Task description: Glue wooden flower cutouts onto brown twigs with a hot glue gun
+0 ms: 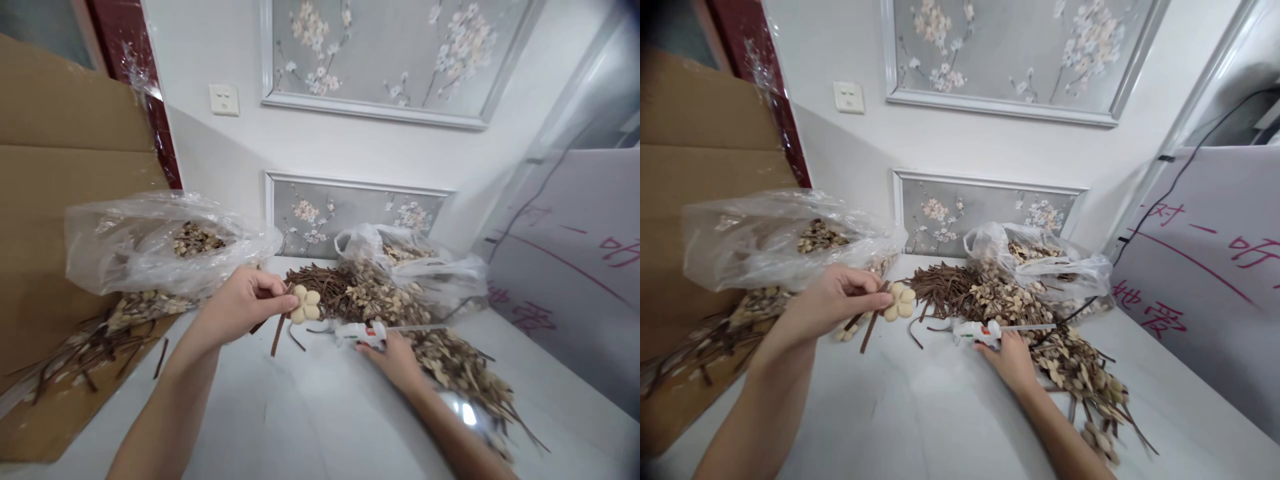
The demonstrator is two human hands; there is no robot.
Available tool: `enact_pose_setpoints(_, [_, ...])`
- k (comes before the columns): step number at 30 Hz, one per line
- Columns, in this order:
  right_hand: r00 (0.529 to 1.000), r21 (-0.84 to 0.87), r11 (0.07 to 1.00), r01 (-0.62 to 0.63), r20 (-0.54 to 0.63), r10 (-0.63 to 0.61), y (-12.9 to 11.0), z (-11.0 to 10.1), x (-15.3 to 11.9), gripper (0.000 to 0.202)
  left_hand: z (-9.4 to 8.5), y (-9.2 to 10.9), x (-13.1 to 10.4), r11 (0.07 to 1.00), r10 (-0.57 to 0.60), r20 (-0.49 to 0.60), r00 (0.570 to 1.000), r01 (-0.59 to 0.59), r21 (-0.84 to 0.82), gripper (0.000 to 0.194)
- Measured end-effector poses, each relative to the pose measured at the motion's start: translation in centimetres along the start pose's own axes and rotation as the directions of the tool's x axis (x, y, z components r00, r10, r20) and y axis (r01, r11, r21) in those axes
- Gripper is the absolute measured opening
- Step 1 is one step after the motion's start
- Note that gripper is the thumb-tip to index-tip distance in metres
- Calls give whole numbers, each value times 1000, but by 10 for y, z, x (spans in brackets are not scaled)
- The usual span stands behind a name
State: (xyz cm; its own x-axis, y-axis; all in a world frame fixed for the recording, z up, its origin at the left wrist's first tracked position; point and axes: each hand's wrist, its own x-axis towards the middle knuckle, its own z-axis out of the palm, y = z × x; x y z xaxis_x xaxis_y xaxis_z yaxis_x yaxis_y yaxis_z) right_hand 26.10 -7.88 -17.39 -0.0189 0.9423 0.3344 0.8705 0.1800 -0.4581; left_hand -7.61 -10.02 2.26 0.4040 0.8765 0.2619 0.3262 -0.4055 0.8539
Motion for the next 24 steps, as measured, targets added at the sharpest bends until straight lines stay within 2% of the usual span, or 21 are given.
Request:
enact_pose_setpoints(2, [995, 22, 997, -74, -58, 75, 9, -4, -3, 48, 2, -1, 2, 1000, 0, 12, 1000, 0, -13, 39])
enact_pose_setpoints(4, [956, 75, 982, -173, -227, 186, 16, -12, -10, 55, 4, -2, 4, 1000, 0, 11, 1000, 0, -13, 39])
enact_pose_setpoints(6, [838, 165, 961, -223, -470, 276, 13, -22, -22, 59, 5, -4, 5, 1000, 6, 13, 1000, -6, -7, 38])
enact_pose_setpoints(7, [778, 213, 955, -207, -556, 293, 5, -29, -28, 57, 6, -5, 6, 1000, 9, 16, 1000, -8, -2, 38])
enact_pose_setpoints(8, [746, 261, 953, -157, -600, 287, -7, -36, -33, 53, 8, -5, 6, 1000, 12, 17, 1000, -12, 4, 37])
enact_pose_setpoints(9, [776, 309, 946, -96, -572, 265, -24, -43, -38, 44, 9, -5, 6, 1000, 18, 19, 1000, -18, 8, 37])
enact_pose_setpoints(10, [874, 356, 934, -44, -439, 209, -45, -51, -41, 36, 10, -5, 6, 1000, 25, 19, 1000, -25, 12, 37])
enact_pose_setpoints(11, [950, 397, 918, -13, -282, 135, -68, -59, -41, 35, 11, -4, 6, 999, 33, 18, 999, -33, 17, 37])
enact_pose_setpoints(12, [990, 416, 909, 13, -136, 48, -92, -67, -40, 37, 12, -4, 5, 999, 41, 16, 999, -41, 25, 37])
enact_pose_setpoints(13, [999, 445, 895, 41, -27, -33, -115, -75, -36, 40, 13, -3, 5, 998, 46, 17, 999, -46, 36, 36])
enact_pose_setpoints(14, [995, 484, 874, 47, 58, -86, -136, -82, -31, 44, 14, -2, 4, 998, 48, 16, 999, -48, 50, 36])
enact_pose_setpoints(16, [976, 563, 825, 38, 158, -153, -167, -93, -16, 44, 15, 0, 4, 996, 47, 5, 999, -47, 79, 33])
enact_pose_setpoints(18, [949, 613, 790, 27, 234, -213, -183, -99, -1, 37, 16, 0, 3, 994, 48, -13, 999, -46, 98, 30])
enact_pose_setpoints(21, [916, 647, 762, 31, 286, -280, -189, -100, 19, 24, 16, -1, 4, 993, 48, -32, 998, -45, 109, 29])
enact_pose_setpoints(24, [896, 688, 726, -9, 328, -300, -184, -96, 33, 30, 16, -1, 5, 995, 37, -52, 998, -31, 97, 28])
